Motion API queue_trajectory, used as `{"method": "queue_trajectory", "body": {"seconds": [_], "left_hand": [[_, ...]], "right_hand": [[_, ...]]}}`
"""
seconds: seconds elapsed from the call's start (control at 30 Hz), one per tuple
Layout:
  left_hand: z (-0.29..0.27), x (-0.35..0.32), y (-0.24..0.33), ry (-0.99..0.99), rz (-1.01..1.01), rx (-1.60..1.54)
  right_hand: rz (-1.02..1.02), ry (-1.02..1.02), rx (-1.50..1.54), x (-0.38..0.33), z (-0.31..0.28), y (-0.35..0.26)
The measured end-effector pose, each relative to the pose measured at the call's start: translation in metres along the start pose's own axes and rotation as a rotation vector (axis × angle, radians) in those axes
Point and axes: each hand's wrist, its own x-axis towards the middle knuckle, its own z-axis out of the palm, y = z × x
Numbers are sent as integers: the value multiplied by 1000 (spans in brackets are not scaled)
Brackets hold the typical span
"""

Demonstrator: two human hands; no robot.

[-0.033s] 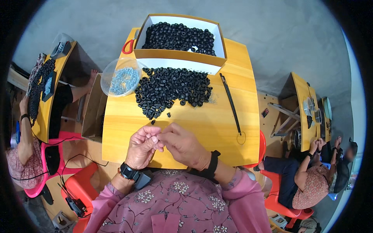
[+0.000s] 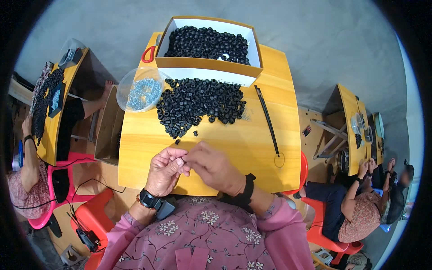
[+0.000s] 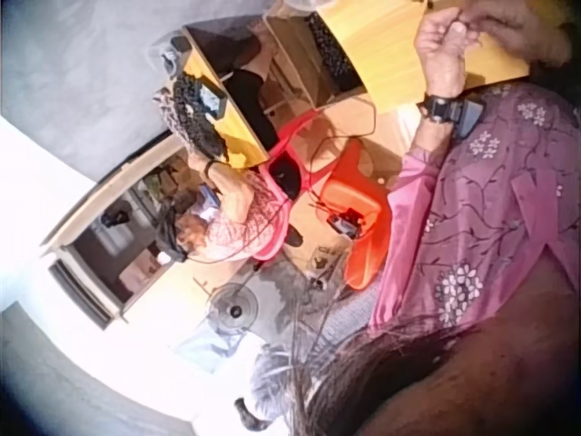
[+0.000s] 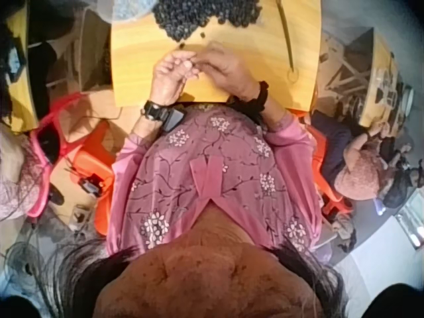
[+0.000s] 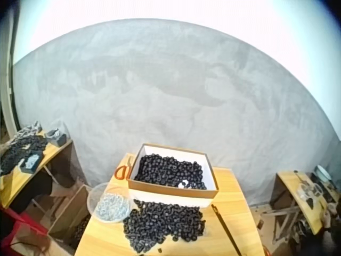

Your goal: Assembling small black plastic components by manually inserting tiny metal pins.

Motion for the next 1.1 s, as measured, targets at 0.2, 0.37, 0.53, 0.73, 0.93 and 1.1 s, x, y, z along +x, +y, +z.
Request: {"method": "queue_trajectory", "body": {"seconds": [0.2, 0.37, 0.53, 0.73, 0.93, 1.1], "left_hand": [[-3, 2, -3, 1, 40, -23], [-2, 1, -1, 7, 43, -28], [-4, 2, -4, -13, 34, -46], [-2, 2, -2, -5, 43, -43], [-1, 4, -1, -5, 34, -37], [-2, 3, 0, -13, 39, -18]], "right_hand": [[320, 170, -45, 13, -11, 29], [285, 44, -268, 26, -3, 37], [198, 64, -393, 24, 0, 45], [397, 64, 143, 11, -11, 29], [601, 96, 659, 5, -7, 3], [426, -3, 463, -2, -6, 7]]}}
